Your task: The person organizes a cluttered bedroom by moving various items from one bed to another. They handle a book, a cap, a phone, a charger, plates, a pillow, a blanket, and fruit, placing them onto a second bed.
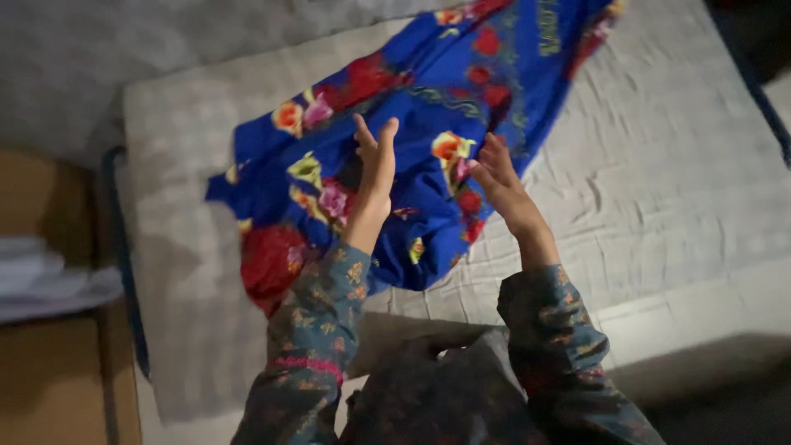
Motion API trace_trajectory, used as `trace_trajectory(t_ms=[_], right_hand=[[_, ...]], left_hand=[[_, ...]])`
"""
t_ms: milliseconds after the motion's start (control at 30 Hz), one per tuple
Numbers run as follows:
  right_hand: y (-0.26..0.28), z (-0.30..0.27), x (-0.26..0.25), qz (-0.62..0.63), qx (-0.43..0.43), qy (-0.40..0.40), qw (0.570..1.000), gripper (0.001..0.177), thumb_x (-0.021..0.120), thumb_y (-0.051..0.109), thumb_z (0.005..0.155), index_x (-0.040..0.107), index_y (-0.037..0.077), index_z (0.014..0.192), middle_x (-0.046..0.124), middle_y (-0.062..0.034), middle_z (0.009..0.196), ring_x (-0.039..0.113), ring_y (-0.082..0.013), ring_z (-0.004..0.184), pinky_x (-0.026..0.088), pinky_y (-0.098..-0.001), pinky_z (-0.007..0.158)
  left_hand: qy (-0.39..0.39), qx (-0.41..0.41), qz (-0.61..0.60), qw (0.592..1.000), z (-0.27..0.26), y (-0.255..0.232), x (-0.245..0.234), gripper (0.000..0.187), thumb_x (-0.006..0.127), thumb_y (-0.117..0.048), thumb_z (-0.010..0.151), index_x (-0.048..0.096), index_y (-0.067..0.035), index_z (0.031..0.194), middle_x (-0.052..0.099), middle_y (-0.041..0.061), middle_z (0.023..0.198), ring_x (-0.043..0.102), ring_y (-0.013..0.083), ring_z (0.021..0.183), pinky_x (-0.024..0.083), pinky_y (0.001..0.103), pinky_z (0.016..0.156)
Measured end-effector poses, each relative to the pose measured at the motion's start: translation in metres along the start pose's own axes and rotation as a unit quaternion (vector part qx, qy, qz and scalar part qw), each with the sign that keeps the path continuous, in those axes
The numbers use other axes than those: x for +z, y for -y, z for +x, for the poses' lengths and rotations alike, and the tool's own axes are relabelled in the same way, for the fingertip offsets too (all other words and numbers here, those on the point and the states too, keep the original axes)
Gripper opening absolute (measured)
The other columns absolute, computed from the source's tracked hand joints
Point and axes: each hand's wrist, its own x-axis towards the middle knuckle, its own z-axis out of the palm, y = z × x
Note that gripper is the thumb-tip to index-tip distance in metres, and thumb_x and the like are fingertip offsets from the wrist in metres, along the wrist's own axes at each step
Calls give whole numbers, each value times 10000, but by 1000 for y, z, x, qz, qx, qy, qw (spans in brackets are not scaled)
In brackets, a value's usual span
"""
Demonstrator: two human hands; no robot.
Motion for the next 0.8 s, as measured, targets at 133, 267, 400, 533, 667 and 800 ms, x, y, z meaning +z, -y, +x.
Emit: trace_trajectory(t_ms=[133,267,400,533,667,800], right_hand=[[13,-41,-37,-3,-33,-62,998,773,589,343,1024,166,123,1633,321,-238,1635,367,-324,1501,373,-446,1175],[39,-100,-71,-4,-23,-138,990,758,581,343,1027,173,127,1628,319,-245,1637,382,-358,1498,353,-460,1176],[53,-175,-96,11,-42,-206,978,758,577,341,1025,176,112,1626,319,-262,1638,372,-379,1509,351,-468,1184],[58,-254,-124,29,-64,-267,961,747,565,328,1037,167,95,1625,291,-269,1648,339,-383,1518,347,-475,1186],[53,-333,-146,40,-81,-340,936,745,563,314,1039,165,87,1627,307,-290,1633,363,-389,1514,362,-476,1190],[46,-411,-164,32,-77,-420,904,730,551,303,1042,174,82,1628,305,-284,1635,358,-378,1514,357,-469,1188]], left_hand=[[40,41,23,998,-11,-1,44,1109,576,-652,871,-43,-146,1640,-33,196,1722,-59,359,1589,92,524,1229],[93,17,32,995,-45,-4,92,1092,579,-577,880,-68,-142,1644,12,245,1686,18,350,1575,133,484,1211],[204,118,5,972,-110,4,143,1036,570,-517,949,-77,-83,1632,48,236,1707,103,358,1587,151,447,1238],[280,154,70,945,-183,9,189,982,529,-523,988,-45,-65,1641,-30,207,1735,22,336,1615,115,440,1266],[376,106,70,918,-254,23,231,1001,507,-529,966,-100,-104,1638,-114,192,1709,-129,308,1585,54,477,1242],[460,91,92,878,-318,36,270,985,501,-545,971,-91,-112,1629,-105,167,1744,-196,297,1579,-14,496,1245]])
